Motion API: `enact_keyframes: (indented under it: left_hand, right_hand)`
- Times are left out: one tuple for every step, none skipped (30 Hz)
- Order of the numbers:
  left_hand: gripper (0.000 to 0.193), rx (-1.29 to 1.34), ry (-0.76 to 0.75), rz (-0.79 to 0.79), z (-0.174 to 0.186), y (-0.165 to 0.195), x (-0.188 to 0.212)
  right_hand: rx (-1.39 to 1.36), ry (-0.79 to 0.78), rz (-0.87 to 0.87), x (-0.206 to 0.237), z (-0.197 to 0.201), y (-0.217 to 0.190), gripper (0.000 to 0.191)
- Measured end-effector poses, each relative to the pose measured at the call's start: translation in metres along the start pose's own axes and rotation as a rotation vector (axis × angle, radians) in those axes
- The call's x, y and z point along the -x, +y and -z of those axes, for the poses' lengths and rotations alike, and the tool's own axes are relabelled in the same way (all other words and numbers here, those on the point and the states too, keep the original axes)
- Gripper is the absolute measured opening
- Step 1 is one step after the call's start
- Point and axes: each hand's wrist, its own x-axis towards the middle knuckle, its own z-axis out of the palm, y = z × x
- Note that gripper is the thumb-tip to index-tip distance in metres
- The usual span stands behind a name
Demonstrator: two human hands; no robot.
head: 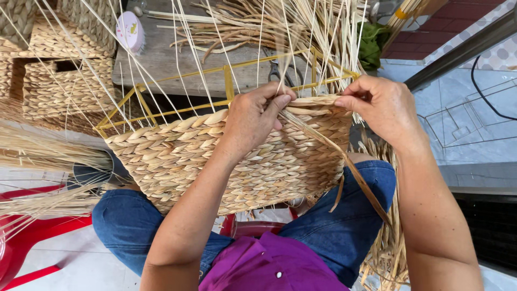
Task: The person sits on the floor weaving a wide dried plant strand over and under thin warp sticks along the rim of a woven water-hyacinth basket, pulling and tightening the strand by hand as they work around the edge. A yellow plastic frame holds the basket shape while they weave.
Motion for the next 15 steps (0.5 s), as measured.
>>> enact_keyframes:
  left_hand:
    - [0.017,0.008,-0.002,0.014,0.000,0.000,0.000]
    - [0.017,0.017,-0.004,0.029,0.000,0.000,0.000]
    - [0.016,0.026,-0.007,0.046,0.000,-0.002,0.001]
    - [0.016,0.084,0.031,-0.002,-0.001,-0.004,0.002]
    - [0.016,0.140,0.070,-0.051,-0.002,-0.007,0.004]
    - [0.017,0.196,0.108,-0.101,-0.004,-0.010,0.007]
    - [0.015,0.103,0.240,-0.180,-0.006,-0.013,0.011]
    - [0.015,0.010,0.371,-0.259,-0.009,-0.016,0.017]
    - [0.014,-0.085,0.501,-0.339,-0.012,-0.018,0.021]
    - [0.016,-0.149,0.493,-0.399,-0.015,-0.018,0.024]
    - [0.019,-0.212,0.482,-0.456,-0.018,-0.018,0.027]
    - [0.021,-0.275,0.469,-0.511,-0.021,-0.017,0.029]
    - [0.028,-0.303,0.436,-0.496,-0.023,-0.015,0.029]
    - [0.035,-0.331,0.404,-0.483,-0.023,-0.012,0.029]
    - [0.041,-0.360,0.371,-0.474,-0.022,-0.009,0.027]
  right_hand:
    - [0.027,0.006,-0.020,-0.001,-0.002,0.001,0.023]
    - [0.054,0.011,-0.040,-0.002,-0.004,0.002,0.024]
    - [0.081,0.014,-0.062,-0.002,-0.006,0.003,0.026]
    - [0.096,0.037,-0.031,-0.001,-0.008,0.004,0.026]
    - [0.111,0.061,0.001,0.001,-0.010,0.004,0.026]
    - [0.125,0.086,0.033,0.003,-0.010,0.005,0.026]
    - [0.117,0.128,0.084,0.006,-0.009,0.005,0.025]
    - [0.109,0.170,0.135,0.012,-0.007,0.004,0.025]
    - [0.102,0.212,0.187,0.019,-0.005,0.003,0.025]
    - [0.089,0.239,0.213,0.024,-0.003,0.001,0.023]
    - [0.075,0.262,0.237,0.030,-0.001,-0.003,0.022]
    - [0.061,0.284,0.260,0.038,0.001,-0.006,0.021]
    - [0.132,0.236,0.303,0.044,0.000,-0.011,0.024]
    - [0.201,0.191,0.348,0.049,-0.004,-0.017,0.027]
    - [0.271,0.148,0.393,0.053,-0.007,-0.022,0.031]
